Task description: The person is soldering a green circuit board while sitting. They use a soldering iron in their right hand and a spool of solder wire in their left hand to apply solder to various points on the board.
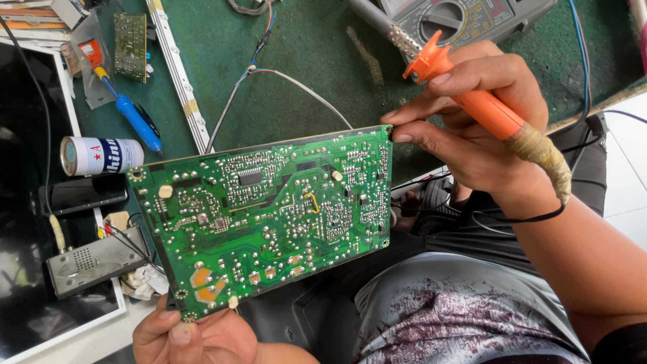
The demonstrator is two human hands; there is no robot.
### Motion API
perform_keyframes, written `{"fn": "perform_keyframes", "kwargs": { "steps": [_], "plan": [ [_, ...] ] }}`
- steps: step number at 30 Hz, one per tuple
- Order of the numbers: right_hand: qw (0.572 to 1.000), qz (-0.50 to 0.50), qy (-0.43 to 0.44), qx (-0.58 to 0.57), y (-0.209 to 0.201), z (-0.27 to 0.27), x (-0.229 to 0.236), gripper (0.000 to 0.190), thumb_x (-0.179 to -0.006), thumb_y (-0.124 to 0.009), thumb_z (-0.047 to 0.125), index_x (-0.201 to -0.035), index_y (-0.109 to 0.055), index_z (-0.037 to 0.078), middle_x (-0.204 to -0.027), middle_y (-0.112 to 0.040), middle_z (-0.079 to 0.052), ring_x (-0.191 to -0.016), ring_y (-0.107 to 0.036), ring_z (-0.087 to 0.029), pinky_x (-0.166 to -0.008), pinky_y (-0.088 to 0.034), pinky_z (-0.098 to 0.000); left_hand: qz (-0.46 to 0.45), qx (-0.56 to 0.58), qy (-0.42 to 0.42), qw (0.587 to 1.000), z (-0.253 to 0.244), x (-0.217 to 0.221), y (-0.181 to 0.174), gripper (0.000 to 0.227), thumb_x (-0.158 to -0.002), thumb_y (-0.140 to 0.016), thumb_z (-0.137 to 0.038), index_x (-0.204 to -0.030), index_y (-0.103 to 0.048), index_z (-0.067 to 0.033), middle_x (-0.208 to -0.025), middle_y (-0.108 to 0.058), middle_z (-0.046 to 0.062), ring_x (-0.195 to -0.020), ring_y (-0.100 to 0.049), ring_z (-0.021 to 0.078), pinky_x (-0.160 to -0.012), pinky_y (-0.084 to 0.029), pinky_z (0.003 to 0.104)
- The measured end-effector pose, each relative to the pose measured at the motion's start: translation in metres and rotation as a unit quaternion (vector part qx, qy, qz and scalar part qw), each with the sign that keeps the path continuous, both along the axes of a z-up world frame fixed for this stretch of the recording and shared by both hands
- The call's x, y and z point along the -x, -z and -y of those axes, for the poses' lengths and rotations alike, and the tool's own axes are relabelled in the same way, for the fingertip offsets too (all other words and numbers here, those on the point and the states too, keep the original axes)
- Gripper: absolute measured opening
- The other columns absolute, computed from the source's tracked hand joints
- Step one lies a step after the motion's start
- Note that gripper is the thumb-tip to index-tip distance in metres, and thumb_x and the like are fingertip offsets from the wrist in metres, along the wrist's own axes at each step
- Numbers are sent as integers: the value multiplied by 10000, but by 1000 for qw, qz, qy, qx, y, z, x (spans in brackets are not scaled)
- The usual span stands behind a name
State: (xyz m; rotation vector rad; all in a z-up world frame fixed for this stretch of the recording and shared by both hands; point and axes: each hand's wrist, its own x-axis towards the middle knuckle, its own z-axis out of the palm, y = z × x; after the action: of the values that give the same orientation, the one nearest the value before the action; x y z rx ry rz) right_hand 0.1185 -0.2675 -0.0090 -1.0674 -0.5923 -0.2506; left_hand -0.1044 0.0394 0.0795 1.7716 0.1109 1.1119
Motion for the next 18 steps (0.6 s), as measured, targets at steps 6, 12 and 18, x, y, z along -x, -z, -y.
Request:
{"fn": "perform_keyframes", "kwargs": {
  "steps": [6,12,18],
  "plan": [
    [1000,-10,2,3,-1,0,1,553,-944,-784,-168,-1316,-426,29,-1390,-450,-257,-1092,-820,-420,-941,-745,-377,2,12,34,999,2,-4,0,176,-1026,-589,-204,-1148,-595,-78,-1011,-613,323,-1016,-694,374,-1074,-628,667],
    [999,-7,26,23,0,-1,0,547,-950,-807,-134,-1302,-430,49,-1377,-469,-278,-1058,-829,-387,-790,-693,-277,-13,68,-86,994,4,-10,5,216,-957,-655,-196,-1089,-659,-25,-892,-635,196,-749,-667,278,-620,-579,368],
    [1000,21,11,9,-1,-1,-1,532,-964,-799,-123,-1319,-446,57,-1367,-471,-255,-1070,-833,-385,-884,-726,-319,-24,101,-103,989,12,-17,3,227,-902,-670,-161,-1074,-658,-15,-855,-488,75,-698,-448,128,-499,-311,204]
  ]
}}
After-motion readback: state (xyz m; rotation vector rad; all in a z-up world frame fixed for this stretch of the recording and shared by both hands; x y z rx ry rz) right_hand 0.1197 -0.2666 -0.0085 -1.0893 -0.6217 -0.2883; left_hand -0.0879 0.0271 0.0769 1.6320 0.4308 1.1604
